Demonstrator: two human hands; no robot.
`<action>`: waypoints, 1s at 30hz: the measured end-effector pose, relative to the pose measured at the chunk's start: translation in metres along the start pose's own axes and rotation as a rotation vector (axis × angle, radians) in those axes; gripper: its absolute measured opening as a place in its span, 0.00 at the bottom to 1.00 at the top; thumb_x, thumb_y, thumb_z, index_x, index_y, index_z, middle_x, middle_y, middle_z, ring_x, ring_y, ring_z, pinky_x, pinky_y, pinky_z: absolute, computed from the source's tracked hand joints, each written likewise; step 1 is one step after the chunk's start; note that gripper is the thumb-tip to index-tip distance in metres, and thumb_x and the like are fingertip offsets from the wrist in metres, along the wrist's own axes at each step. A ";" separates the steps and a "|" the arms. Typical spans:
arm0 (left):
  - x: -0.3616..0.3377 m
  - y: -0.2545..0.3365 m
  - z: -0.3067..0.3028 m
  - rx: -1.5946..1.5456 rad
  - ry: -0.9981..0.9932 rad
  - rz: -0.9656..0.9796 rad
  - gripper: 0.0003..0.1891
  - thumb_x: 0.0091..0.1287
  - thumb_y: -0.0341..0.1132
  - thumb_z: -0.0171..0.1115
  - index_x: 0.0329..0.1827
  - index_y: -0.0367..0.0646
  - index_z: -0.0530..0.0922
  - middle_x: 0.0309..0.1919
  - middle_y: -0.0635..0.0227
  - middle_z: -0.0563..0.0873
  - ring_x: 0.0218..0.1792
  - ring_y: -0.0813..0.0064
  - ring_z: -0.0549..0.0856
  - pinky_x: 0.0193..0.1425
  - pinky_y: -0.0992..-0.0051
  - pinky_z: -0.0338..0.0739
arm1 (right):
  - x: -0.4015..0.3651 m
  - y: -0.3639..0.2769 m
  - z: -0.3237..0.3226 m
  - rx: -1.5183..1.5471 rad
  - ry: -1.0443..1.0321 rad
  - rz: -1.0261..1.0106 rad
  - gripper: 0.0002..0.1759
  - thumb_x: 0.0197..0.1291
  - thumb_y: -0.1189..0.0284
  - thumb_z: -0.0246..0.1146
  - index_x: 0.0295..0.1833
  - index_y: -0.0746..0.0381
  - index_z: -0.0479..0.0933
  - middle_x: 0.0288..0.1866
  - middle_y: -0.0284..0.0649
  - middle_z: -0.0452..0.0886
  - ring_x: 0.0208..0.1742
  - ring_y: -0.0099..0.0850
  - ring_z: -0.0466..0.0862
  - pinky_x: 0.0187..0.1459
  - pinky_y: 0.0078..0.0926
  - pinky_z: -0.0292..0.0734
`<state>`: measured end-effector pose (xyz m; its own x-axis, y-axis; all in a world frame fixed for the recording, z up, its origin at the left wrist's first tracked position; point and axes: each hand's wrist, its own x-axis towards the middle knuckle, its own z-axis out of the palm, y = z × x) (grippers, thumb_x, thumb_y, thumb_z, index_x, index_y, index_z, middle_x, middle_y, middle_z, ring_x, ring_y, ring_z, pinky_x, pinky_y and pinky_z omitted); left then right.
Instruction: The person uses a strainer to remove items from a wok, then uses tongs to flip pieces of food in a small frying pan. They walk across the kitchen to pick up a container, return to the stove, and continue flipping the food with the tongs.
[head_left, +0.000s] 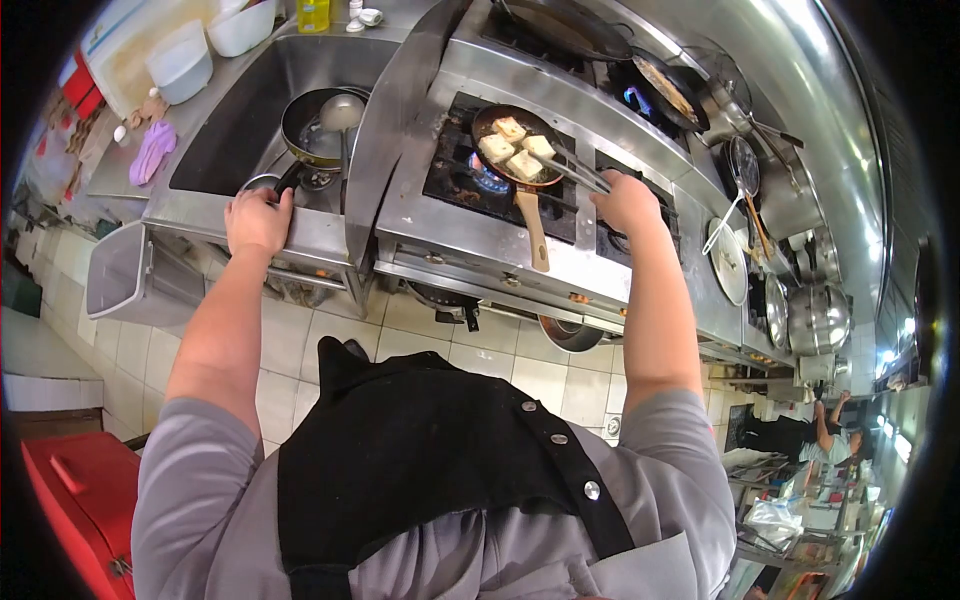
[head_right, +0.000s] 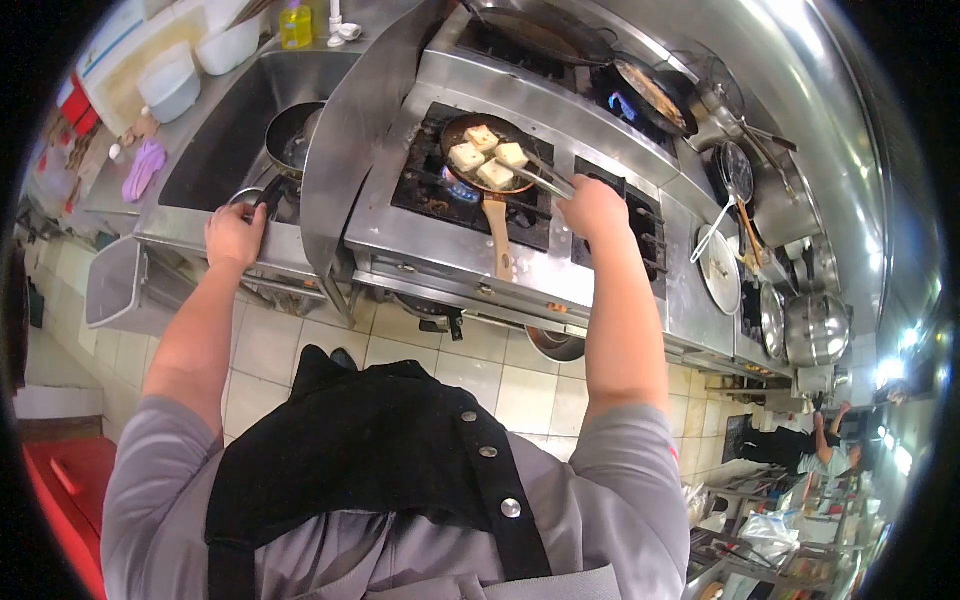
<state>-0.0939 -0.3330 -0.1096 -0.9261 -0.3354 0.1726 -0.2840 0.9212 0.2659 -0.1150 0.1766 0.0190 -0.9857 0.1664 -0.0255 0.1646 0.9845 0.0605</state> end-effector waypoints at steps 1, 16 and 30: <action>0.001 0.000 0.001 -0.001 0.010 0.000 0.22 0.70 0.57 0.61 0.43 0.47 0.89 0.51 0.60 0.88 0.63 0.63 0.80 0.76 0.59 0.65 | -0.006 0.010 0.006 0.061 0.067 0.019 0.26 0.62 0.56 0.70 0.62 0.57 0.81 0.55 0.49 0.87 0.60 0.46 0.86 0.59 0.42 0.80; 0.001 0.000 0.003 0.010 0.012 0.025 0.21 0.70 0.56 0.62 0.38 0.47 0.89 0.46 0.60 0.88 0.59 0.62 0.81 0.72 0.59 0.67 | -0.080 0.080 0.184 1.483 0.125 0.432 0.18 0.70 0.57 0.68 0.47 0.63 0.78 0.28 0.32 0.79 0.18 0.20 0.75 0.22 0.20 0.66; 0.002 0.001 0.004 0.036 -0.022 0.004 0.21 0.71 0.56 0.61 0.41 0.48 0.89 0.51 0.62 0.87 0.62 0.63 0.80 0.74 0.59 0.66 | -0.079 0.089 0.183 1.612 0.084 0.474 0.27 0.70 0.49 0.66 0.53 0.66 0.78 0.27 0.34 0.79 0.16 0.23 0.74 0.19 0.23 0.65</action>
<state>-0.0971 -0.3317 -0.1130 -0.9322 -0.3281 0.1527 -0.2893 0.9291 0.2306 -0.0164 0.2614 -0.1561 -0.8325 0.4932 -0.2526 0.2395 -0.0910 -0.9666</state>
